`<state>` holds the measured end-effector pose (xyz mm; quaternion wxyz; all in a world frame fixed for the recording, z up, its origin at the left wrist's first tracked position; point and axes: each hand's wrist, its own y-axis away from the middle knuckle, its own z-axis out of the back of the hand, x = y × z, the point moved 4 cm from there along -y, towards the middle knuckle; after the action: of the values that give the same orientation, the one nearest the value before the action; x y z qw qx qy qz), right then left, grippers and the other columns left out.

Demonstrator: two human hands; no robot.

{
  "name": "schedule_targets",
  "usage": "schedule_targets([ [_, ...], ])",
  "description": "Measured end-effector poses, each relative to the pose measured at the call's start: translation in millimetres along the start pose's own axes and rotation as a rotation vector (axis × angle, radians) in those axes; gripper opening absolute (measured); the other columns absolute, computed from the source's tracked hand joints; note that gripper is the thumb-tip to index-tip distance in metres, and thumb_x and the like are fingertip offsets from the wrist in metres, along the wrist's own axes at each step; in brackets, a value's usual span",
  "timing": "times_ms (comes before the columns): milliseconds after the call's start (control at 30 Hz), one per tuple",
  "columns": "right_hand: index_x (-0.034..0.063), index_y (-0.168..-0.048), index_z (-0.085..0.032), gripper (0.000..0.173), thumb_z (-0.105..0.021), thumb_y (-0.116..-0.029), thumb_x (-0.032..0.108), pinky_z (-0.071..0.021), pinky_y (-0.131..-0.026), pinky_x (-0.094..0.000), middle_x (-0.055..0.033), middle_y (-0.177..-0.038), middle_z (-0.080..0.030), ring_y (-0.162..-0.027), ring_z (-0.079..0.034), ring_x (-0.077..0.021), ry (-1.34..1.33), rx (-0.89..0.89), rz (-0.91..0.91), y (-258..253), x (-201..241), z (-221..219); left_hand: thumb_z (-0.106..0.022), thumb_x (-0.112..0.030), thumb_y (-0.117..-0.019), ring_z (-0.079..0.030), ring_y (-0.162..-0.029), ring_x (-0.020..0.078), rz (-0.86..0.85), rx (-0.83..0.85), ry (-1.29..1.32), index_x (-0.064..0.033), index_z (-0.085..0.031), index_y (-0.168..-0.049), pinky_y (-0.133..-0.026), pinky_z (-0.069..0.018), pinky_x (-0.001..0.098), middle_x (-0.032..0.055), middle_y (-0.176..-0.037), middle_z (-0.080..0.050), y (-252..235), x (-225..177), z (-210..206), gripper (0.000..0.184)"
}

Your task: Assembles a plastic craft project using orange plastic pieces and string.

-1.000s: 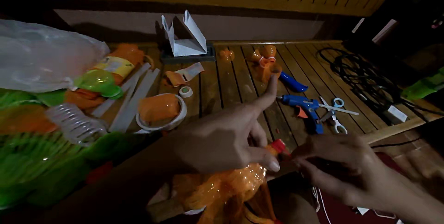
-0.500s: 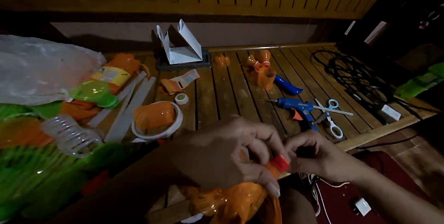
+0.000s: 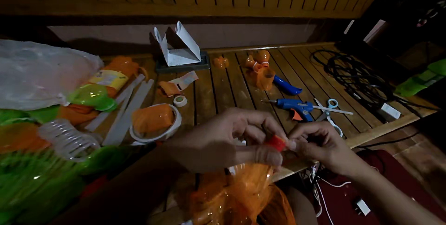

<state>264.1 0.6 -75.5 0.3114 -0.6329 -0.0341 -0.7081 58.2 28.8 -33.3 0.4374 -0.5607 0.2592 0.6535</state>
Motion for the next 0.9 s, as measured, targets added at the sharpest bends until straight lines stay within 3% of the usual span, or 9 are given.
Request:
schedule_targets([
  [133, 0.0156, -0.097, -0.071, 0.011, -0.061, -0.1012, 0.016, -0.0363, -0.055, -0.0039, 0.0213, -0.076, -0.061, -0.063, -0.046, 0.0166, 0.008, 0.022, -0.037, 0, 0, 4, -0.061, -0.019, -0.1026, -0.069, -0.083, -0.0038, -0.015, -0.038, -0.024, -0.0157, -0.069, -0.109, -0.071, -0.0556, 0.0107, -0.0114, -0.088, -0.074, -1, 2, 2, 0.011],
  [200, 0.0198, -0.096, -0.071, 0.013, -0.06, -0.1017, 0.017, -0.0379, -0.053, -0.0042, 0.0219, -0.079, -0.066, -0.061, -0.049, 0.0167, -0.014, 0.076, -0.154, -5, -3, 6, -0.065, -0.017, -0.1001, -0.068, -0.079, -0.0047, 0.011, -0.065, -0.043, -0.0171, -0.067, -0.113, -0.068, -0.0544, 0.0094, -0.0116, -0.086, -0.074, -1, 1, 3, 0.013],
  [267, 0.0232, -0.092, -0.07, 0.016, -0.059, -0.1015, 0.017, -0.036, -0.048, -0.0057, 0.0225, -0.074, -0.063, -0.055, -0.046, 0.0153, -0.032, 0.174, -0.332, -15, -7, 7, -0.069, -0.013, -0.096, -0.067, -0.07, -0.0054, 0.057, -0.112, -0.049, -0.0195, -0.064, -0.122, -0.062, -0.0531, 0.0085, -0.0112, -0.079, -0.073, -1, 0, 3, 0.028],
  [333, 0.0206, -0.09, -0.07, 0.018, -0.057, -0.1013, 0.014, -0.036, -0.045, -0.0073, 0.0204, -0.065, -0.057, -0.049, -0.044, 0.0125, -0.07, 0.273, -0.454, -29, -10, 6, -0.071, -0.012, -0.0943, -0.066, -0.066, -0.0048, 0.087, -0.136, -0.068, -0.0199, -0.059, -0.129, -0.061, -0.0529, 0.0087, -0.0099, -0.076, -0.072, -1, 2, 5, 0.037],
  [500, 0.007, -0.093, -0.07, 0.017, -0.054, -0.1002, 0.004, -0.0346, -0.042, -0.0086, 0.0111, -0.054, -0.048, -0.044, -0.041, 0.0076, -0.098, 0.305, -0.565, -58, -21, 5, -0.066, -0.016, -0.0986, -0.071, -0.074, 0.0042, 0.133, -0.167, -0.133, -0.0167, -0.053, -0.135, -0.066, -0.0581, 0.015, -0.0024, -0.085, -0.074, -2, 13, 13, 0.039],
  [633, 0.0118, -0.092, -0.068, 0.017, -0.055, -0.1031, 0.008, -0.0342, -0.042, -0.0099, 0.0116, -0.056, -0.049, -0.045, -0.04, 0.0063, -0.088, 0.376, -0.62, -73, -27, 7, -0.062, -0.019, -0.1014, -0.072, -0.076, 0.0078, 0.163, -0.175, -0.131, -0.0145, -0.052, -0.138, -0.064, -0.0583, 0.0167, 0.0009, -0.087, -0.075, -2, 19, 20, 0.038],
  [800, 0.0064, -0.095, -0.069, 0.015, -0.056, -0.1029, 0.006, -0.0344, -0.04, -0.0092, 0.0084, -0.055, -0.047, -0.043, -0.041, 0.0054, -0.107, 0.353, -0.623, -73, -36, 6, -0.071, -0.013, -0.0943, -0.073, -0.087, 0.0084, 0.212, -0.106, -0.089, -0.0136, -0.042, -0.147, -0.077, -0.0599, 0.0192, 0.0007, -0.096, -0.076, 0, 21, 26, 0.061],
  [900, 0.0101, -0.097, -0.069, 0.016, -0.055, -0.1039, 0.008, -0.0329, -0.042, -0.0099, 0.0111, -0.057, -0.049, -0.044, -0.039, 0.006, -0.061, 0.38, -0.647, -76, -37, 10, -0.075, -0.007, -0.0905, -0.074, -0.081, 0.006, 0.211, -0.131, -0.11, -0.012, -0.038, -0.151, -0.074, -0.0602, 0.0179, -0.0012, -0.087, -0.075, -4, 24, 29, 0.071],
])
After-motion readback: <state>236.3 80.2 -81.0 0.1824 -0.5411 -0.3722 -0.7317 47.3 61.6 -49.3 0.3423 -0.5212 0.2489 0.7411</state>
